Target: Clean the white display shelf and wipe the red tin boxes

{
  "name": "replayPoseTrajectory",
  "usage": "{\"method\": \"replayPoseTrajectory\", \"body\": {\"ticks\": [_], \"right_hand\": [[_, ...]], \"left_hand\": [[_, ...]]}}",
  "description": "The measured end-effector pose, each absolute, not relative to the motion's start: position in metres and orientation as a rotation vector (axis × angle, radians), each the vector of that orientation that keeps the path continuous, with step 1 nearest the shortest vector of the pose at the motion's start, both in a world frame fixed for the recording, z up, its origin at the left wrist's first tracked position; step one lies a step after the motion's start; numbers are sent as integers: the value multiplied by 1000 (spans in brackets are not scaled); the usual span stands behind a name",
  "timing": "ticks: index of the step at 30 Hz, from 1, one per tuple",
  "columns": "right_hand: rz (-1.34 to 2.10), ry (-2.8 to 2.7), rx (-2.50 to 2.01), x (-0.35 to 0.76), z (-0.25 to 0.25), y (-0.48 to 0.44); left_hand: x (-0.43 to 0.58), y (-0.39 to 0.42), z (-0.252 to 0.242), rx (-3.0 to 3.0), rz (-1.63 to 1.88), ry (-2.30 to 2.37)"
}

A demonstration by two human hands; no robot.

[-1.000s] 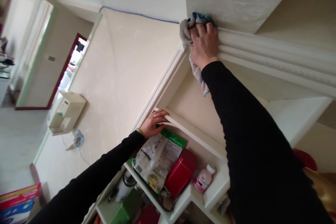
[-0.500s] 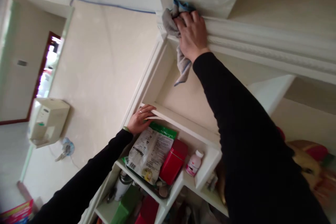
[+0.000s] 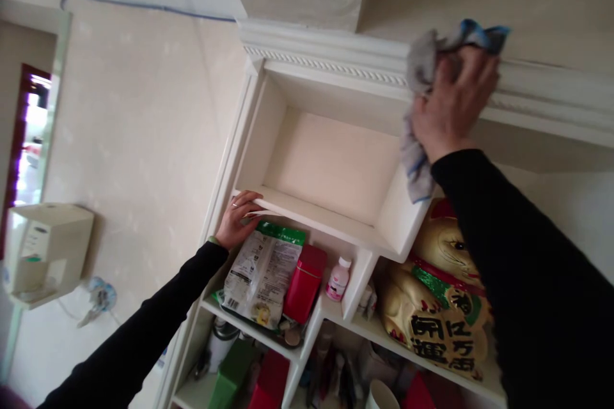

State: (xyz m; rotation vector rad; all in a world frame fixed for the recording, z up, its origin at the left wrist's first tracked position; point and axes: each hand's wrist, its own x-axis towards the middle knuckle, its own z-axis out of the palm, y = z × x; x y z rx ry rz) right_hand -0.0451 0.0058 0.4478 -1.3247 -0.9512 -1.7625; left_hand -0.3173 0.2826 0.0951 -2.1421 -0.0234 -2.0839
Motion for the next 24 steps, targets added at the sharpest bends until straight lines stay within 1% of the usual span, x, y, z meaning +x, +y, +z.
{"method": "replayPoseTrajectory", "body": {"ticks": [4,6,10,14,16,20,24], "right_hand": [[-1725,-1249,-1273,-114,457,71],[-1689,-1294,-1253,-144,461,98],[-1716,-1427,-1285,-173,466,122],[-1865,-1613,-1304,-151,471,96],[-1904,-1551,-1309,-127,471,70],[-1866,-1419,-1332,-83,462,28],[-1826,-1328,-1338,-87,452,35]], "left_hand": [[-318,281,96,-2127,-2078,-30],[-321,281,96,-2127,-2068,-19],[-328,283,99,-2174,-2016,15],[-332,284,100,-2175,-1983,56],[-331,284,100,-2160,-1989,53],[-329,285,99,-2170,-1983,30],[-328,286,100,-2149,-2013,79]]}}
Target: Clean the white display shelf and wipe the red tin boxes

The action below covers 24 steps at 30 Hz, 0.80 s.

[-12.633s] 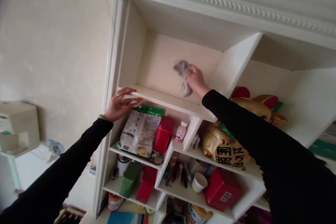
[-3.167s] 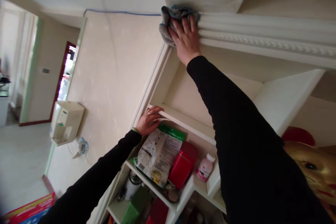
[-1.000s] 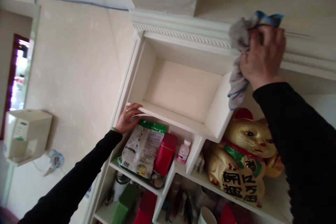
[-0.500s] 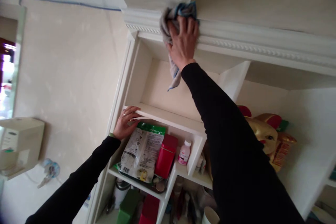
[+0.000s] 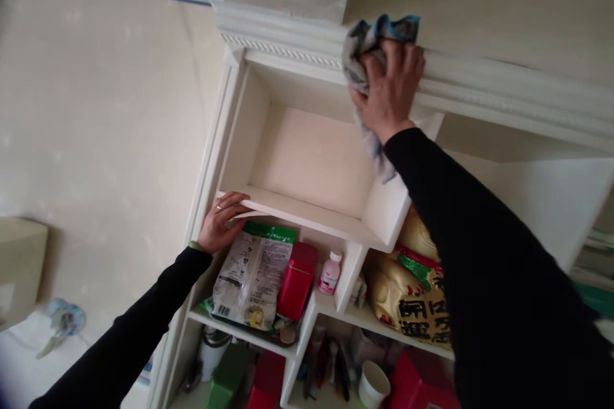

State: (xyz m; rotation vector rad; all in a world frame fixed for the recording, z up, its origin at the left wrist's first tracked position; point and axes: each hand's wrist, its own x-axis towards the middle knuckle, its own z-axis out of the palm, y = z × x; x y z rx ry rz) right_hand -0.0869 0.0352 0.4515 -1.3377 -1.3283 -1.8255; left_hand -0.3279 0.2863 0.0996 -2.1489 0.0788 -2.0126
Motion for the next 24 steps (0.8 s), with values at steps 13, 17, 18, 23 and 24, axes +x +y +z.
{"method": "replayPoseTrajectory", "body": {"ticks": [13,17,18,23,24], "right_hand": [[-1934,-1216,-1515,-31,462,-41],[-1858,-1049,-1511,47,453,-97],[-1857,-1034,-1497,63,451,-108],[-1820,-952,-1425,115,441,-144],[-1804,-923,-1409,119,439,-144]], "left_hand": [[-331,300,103,-2064,-2026,29],[-333,301,104,-2124,-2043,-36],[-333,300,104,-2135,-2054,-58],[-333,297,106,-2136,-2089,-86],[-333,297,107,-2133,-2081,-84]]}}
